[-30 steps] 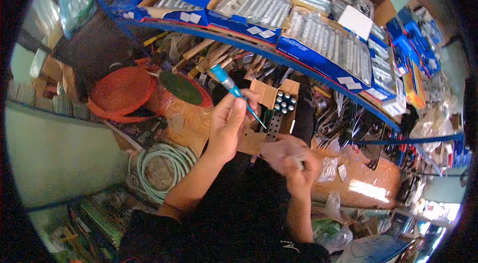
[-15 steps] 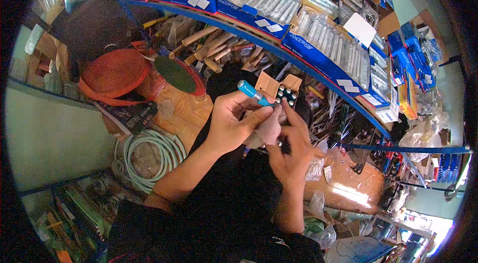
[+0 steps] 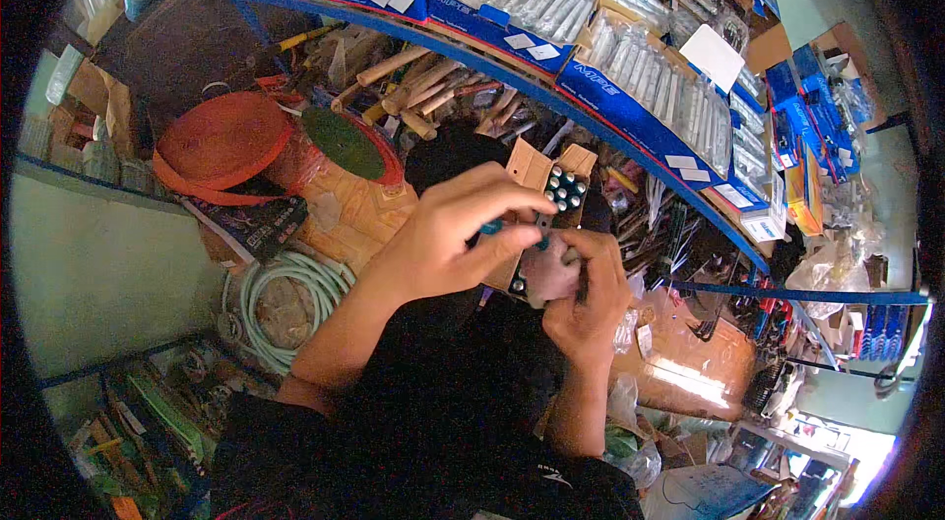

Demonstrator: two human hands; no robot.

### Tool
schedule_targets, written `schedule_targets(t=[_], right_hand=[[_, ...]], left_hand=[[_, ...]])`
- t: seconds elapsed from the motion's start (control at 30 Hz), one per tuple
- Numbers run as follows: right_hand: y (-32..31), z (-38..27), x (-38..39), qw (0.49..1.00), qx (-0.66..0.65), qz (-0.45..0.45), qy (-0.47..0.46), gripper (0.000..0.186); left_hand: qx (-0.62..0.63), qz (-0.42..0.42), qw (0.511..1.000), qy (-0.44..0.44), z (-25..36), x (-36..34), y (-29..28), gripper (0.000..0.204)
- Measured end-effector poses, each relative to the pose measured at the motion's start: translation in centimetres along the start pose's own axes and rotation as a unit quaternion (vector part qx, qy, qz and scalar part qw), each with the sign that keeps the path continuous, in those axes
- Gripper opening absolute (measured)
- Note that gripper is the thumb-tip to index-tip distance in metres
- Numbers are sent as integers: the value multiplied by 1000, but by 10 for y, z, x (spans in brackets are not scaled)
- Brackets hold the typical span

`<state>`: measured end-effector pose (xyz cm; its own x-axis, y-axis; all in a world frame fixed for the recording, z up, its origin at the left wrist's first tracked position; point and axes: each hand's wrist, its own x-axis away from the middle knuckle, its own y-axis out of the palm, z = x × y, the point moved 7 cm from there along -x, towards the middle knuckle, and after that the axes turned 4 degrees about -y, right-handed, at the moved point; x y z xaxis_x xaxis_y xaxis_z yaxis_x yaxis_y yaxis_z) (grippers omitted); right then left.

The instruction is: Assembling or repairing a mechanical lock component by inserting small metal pins using a screwdriver and cloth.

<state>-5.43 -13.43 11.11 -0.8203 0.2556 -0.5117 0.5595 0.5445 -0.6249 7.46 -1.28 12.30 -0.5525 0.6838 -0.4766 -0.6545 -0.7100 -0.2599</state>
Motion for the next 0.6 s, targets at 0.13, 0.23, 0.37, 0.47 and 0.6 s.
schedule_targets(t=[0.13,0.23,0.37,0.47,0.6], right_hand=[[-8,5,-2,998,57,22,-1,46],[-5,9,-3,993,120,-4,-3,43],[-4,16,-3,984,174,-37,-9,40],[-11,16,-6,986,164,2,-21,38],[-13,22,-4,994,111,-3,20,36]], left_hand=[[-106,-37,993,48,4,0,-1,17],[-157,-18,986,57,-2,0,-5,17],[-174,-31,984,-4,-14,2,-6,24],[-227,-70,971,1,-29,7,-8,27],[-115,15,991,62,-6,2,-3,26]])
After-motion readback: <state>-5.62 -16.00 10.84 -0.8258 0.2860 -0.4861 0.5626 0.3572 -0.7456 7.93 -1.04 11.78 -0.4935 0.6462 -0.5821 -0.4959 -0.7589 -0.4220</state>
